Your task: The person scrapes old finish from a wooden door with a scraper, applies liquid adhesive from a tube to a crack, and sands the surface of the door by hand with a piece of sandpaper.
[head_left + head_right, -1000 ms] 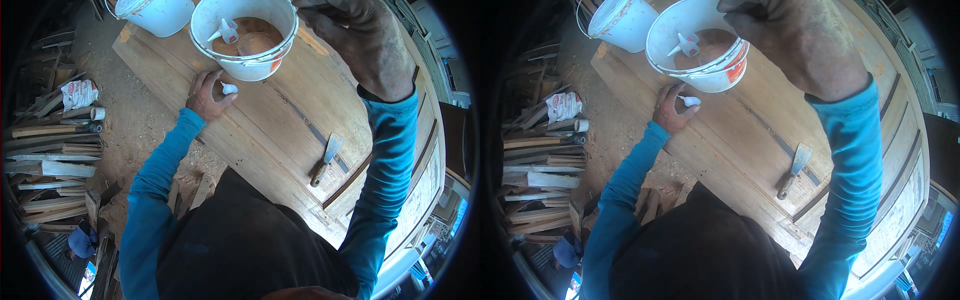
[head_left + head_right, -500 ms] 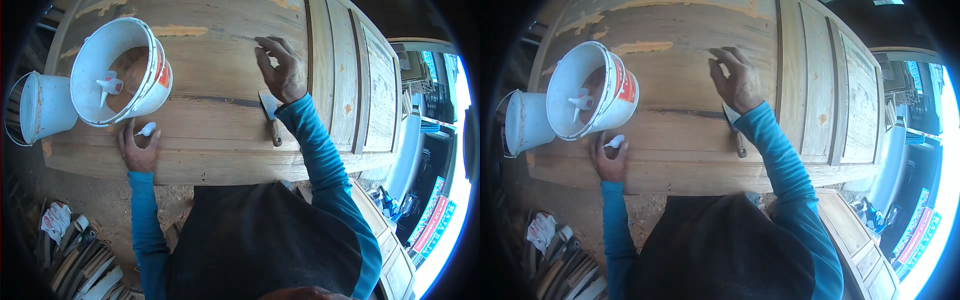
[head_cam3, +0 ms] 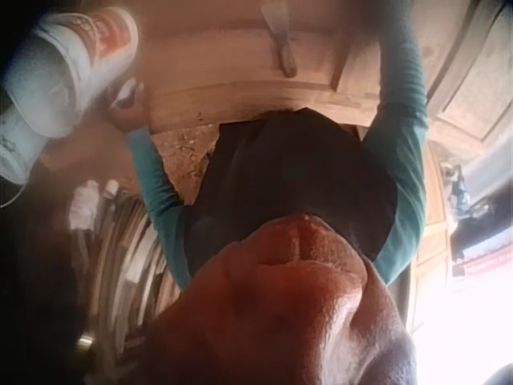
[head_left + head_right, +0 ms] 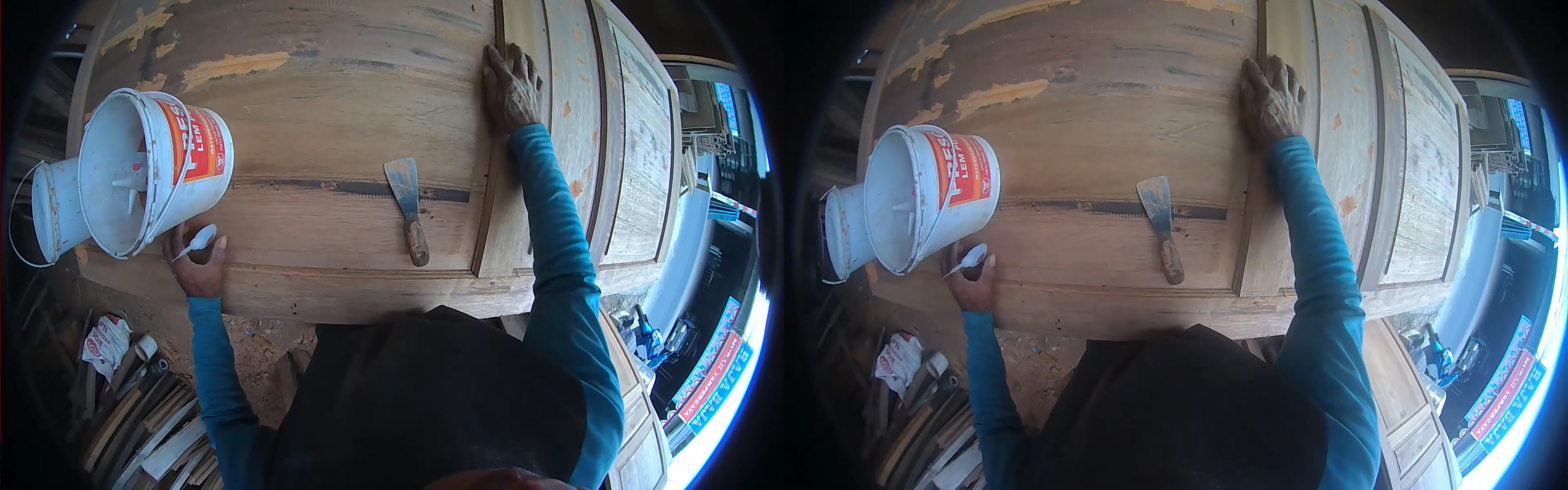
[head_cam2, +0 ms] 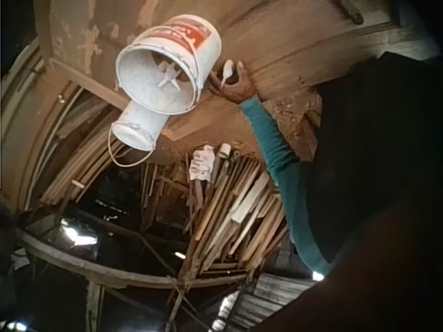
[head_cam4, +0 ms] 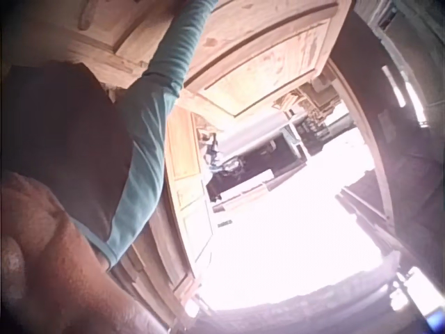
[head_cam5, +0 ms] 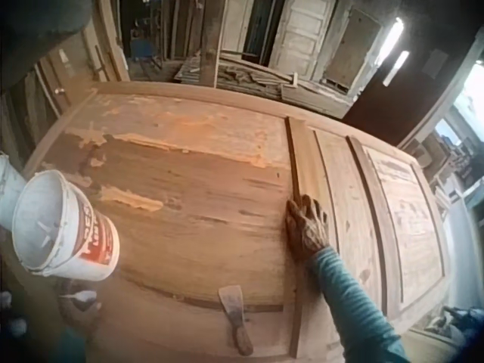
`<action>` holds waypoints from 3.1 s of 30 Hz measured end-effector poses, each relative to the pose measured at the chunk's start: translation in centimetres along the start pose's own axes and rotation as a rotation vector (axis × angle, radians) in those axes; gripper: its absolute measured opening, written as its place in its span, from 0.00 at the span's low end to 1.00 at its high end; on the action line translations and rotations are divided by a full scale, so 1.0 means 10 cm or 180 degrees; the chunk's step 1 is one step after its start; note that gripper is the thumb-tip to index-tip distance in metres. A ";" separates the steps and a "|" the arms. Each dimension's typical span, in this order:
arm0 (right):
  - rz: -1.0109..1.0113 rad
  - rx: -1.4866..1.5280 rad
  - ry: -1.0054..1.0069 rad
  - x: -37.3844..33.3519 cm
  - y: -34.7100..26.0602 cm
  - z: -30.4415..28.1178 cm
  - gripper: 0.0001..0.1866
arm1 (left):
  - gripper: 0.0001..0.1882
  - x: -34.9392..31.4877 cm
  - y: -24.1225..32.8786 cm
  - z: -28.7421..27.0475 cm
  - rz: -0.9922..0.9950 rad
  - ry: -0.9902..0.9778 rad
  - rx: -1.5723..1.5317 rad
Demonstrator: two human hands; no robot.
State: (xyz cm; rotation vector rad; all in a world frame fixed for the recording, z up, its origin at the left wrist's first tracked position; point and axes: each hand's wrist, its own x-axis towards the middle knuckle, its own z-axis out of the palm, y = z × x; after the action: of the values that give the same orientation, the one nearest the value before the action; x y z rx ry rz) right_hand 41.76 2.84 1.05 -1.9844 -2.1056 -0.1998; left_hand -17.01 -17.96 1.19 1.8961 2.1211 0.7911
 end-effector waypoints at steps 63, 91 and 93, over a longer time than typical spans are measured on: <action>0.0175 0.0520 0.0350 0.13 0.16 0.24 0.27 | 0.45 -0.08 -0.17 0.06 -0.0063 -0.0127 -0.0244; 0.0373 0.0225 0.0364 0.11 0.22 0.33 0.28 | 0.44 -0.05 -0.17 0.04 -0.0030 -0.0153 -0.0153; 0.0413 0.0301 0.0430 0.12 0.21 0.33 0.28 | 0.44 -0.05 -0.19 0.07 -0.0036 -0.0155 -0.0237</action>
State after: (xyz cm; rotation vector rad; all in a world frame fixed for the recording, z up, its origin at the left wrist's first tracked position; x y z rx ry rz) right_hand 43.49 5.06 -1.94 -1.9850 -1.8621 -0.2005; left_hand -18.23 -18.30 -0.43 1.8455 2.0428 0.8015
